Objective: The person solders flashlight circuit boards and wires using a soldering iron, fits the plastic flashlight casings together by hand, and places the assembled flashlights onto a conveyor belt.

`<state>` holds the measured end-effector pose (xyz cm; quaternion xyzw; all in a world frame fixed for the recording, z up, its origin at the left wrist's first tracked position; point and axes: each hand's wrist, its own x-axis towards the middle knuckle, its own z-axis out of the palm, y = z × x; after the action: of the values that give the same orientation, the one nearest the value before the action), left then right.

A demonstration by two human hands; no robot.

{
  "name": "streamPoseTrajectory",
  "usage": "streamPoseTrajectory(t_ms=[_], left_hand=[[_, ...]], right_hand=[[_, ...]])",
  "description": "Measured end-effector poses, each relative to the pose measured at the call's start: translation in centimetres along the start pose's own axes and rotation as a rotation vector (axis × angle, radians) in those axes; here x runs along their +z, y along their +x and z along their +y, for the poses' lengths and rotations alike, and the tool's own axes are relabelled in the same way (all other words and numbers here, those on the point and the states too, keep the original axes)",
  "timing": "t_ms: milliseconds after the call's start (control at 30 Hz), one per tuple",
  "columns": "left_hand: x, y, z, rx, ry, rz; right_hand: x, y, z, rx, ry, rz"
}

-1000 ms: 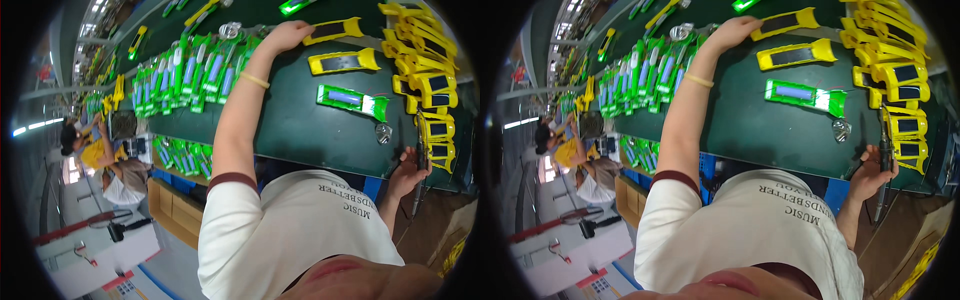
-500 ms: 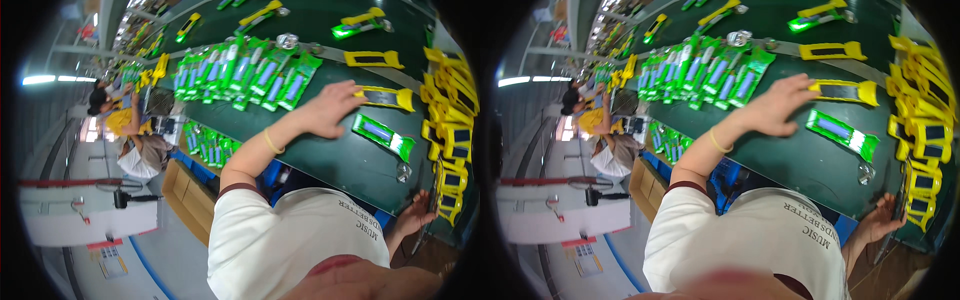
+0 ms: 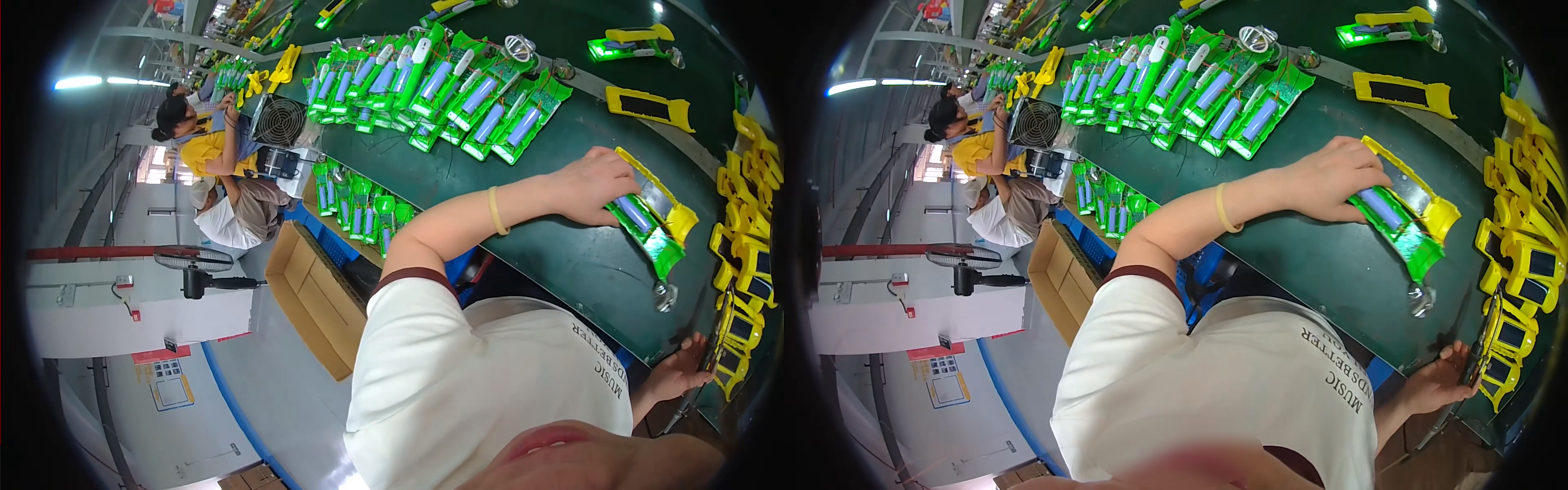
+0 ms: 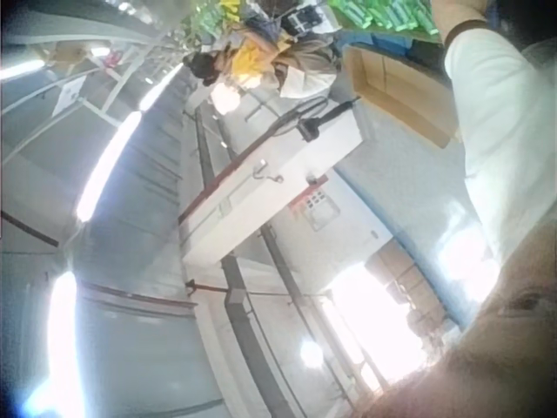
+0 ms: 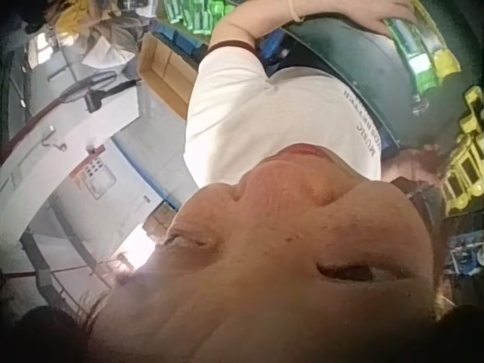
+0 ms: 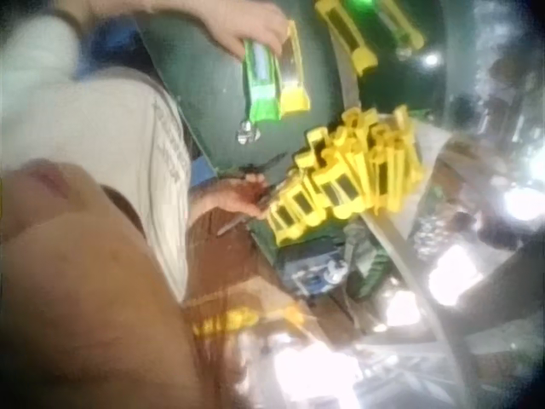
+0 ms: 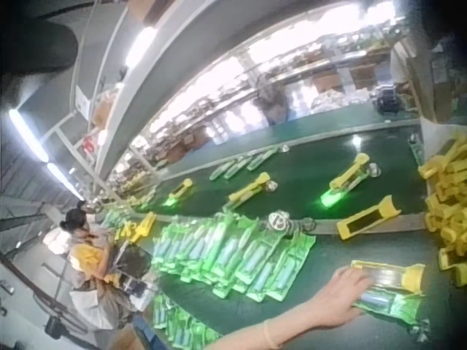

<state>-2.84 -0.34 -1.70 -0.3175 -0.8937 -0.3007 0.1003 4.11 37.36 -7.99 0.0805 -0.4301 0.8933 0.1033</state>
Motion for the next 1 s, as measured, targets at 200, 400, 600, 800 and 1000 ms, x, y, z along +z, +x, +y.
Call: streamPoseTrajectory(t_ms=[200, 400, 600, 800, 1000], left_hand=[[-3.8, 0.4, -1.3, 0.015, 0.067, -0.202], [-6.7, 2.9, -3.7, -0.258, -0.419, -0.146], [-3.0, 6.7, -7.3, -0.184, 0.213, 0.135], [-3.5, 3.2, -5.5, -0.118, 0.006, -0.148], [-5.0, -0.9, -1.2, -0.127, 0.062, -0.132]], right_hand=[[2.2, -0.4, 1.0, -0.086, -0.288, 0.251], [4.1, -0.6, 0.9, -0.194, -0.272, 0.183], [4.6, -0.6, 0.9, -0.187, -0.33, 0.201], [4.7, -0.6, 0.8, -0.197, -0.279, 0.227], [4.4, -0.8, 0.7, -0.165, -0.301, 0.227]])
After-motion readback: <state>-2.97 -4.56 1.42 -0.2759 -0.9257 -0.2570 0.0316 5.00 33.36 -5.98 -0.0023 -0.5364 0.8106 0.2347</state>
